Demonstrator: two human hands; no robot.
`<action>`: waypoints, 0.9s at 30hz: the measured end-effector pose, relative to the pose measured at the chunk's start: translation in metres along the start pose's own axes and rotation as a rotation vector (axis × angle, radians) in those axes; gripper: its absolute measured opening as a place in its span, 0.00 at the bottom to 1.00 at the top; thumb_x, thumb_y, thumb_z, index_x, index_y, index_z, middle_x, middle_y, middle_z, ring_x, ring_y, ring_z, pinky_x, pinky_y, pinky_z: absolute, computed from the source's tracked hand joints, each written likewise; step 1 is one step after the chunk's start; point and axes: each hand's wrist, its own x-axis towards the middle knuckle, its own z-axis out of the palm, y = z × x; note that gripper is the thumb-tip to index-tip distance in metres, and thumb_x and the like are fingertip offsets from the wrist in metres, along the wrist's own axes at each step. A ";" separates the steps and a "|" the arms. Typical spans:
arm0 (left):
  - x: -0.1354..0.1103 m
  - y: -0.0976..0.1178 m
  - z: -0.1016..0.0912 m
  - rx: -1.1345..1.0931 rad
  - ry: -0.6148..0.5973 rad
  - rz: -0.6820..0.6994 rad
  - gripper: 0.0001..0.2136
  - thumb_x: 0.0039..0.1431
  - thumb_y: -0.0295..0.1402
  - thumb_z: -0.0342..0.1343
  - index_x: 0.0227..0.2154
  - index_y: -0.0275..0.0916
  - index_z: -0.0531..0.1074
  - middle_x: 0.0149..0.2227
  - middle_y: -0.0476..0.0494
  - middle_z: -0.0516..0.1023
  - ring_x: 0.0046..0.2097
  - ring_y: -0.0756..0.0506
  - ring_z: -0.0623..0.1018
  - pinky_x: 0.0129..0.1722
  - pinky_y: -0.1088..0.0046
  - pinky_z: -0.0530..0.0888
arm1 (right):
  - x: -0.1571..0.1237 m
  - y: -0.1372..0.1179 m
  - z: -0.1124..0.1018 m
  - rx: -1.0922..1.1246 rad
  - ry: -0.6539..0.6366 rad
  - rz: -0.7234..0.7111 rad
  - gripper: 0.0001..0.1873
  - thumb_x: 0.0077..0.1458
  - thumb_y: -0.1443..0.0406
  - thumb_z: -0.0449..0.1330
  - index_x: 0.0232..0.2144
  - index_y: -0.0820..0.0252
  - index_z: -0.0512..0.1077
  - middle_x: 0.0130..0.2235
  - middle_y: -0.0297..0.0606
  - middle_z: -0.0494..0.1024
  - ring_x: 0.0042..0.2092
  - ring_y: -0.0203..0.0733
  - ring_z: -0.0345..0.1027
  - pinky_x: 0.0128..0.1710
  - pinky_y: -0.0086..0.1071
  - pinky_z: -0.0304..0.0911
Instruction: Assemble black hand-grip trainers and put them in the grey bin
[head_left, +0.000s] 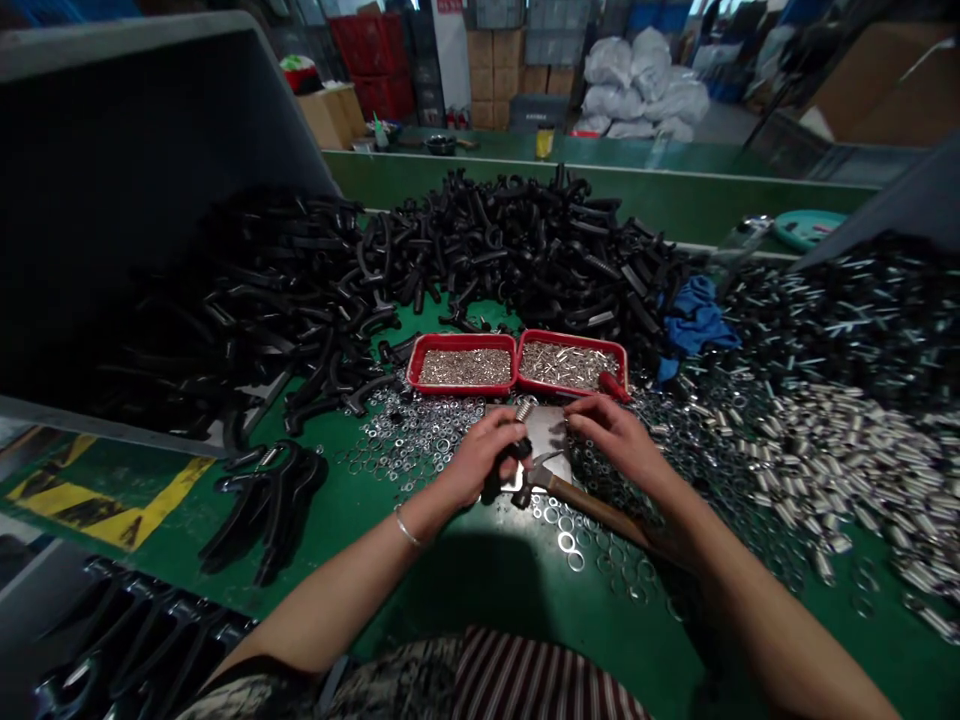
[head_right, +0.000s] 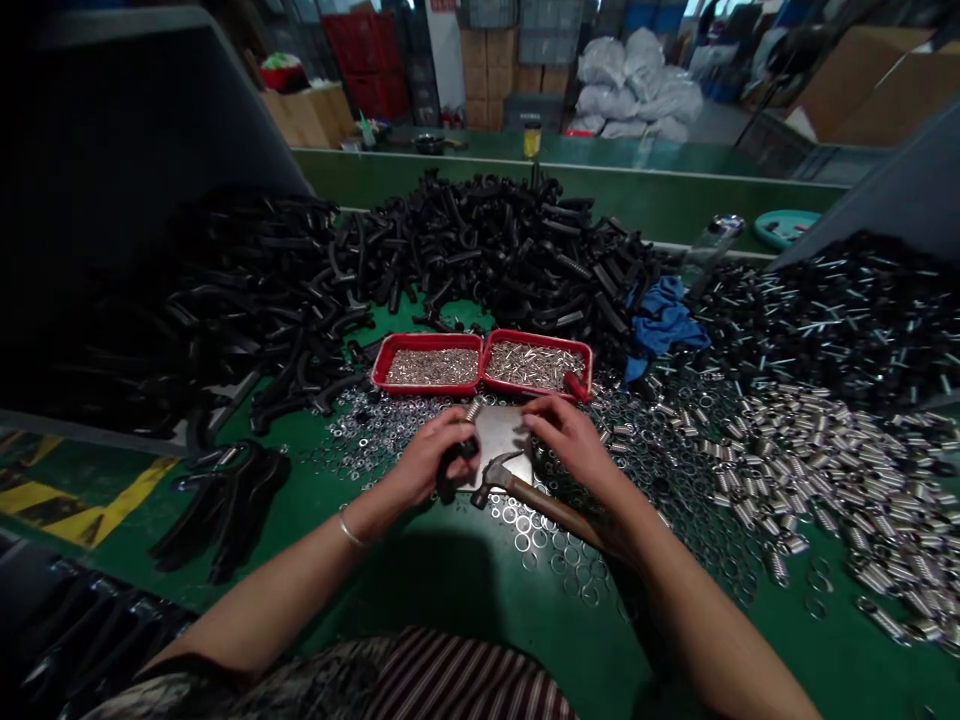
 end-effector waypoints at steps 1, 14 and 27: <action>0.001 0.003 -0.005 -0.040 0.076 0.066 0.12 0.61 0.42 0.56 0.39 0.39 0.64 0.26 0.51 0.75 0.20 0.56 0.67 0.21 0.81 0.61 | -0.004 0.008 -0.013 -0.143 0.024 -0.024 0.10 0.59 0.56 0.61 0.38 0.54 0.76 0.39 0.38 0.78 0.41 0.45 0.71 0.44 0.41 0.64; 0.006 -0.019 -0.003 0.065 0.204 0.068 0.17 0.60 0.47 0.59 0.37 0.38 0.65 0.29 0.47 0.78 0.23 0.54 0.68 0.24 0.79 0.63 | -0.053 0.032 -0.007 -0.930 -0.103 -0.026 0.11 0.65 0.65 0.52 0.32 0.59 0.71 0.38 0.47 0.73 0.42 0.51 0.65 0.43 0.41 0.63; 0.010 -0.017 0.024 0.513 0.368 0.461 0.11 0.70 0.40 0.48 0.42 0.40 0.71 0.43 0.42 0.76 0.47 0.45 0.74 0.50 0.68 0.68 | -0.021 -0.008 0.030 0.243 0.190 0.173 0.18 0.59 0.53 0.62 0.47 0.56 0.72 0.41 0.39 0.79 0.38 0.43 0.74 0.44 0.40 0.69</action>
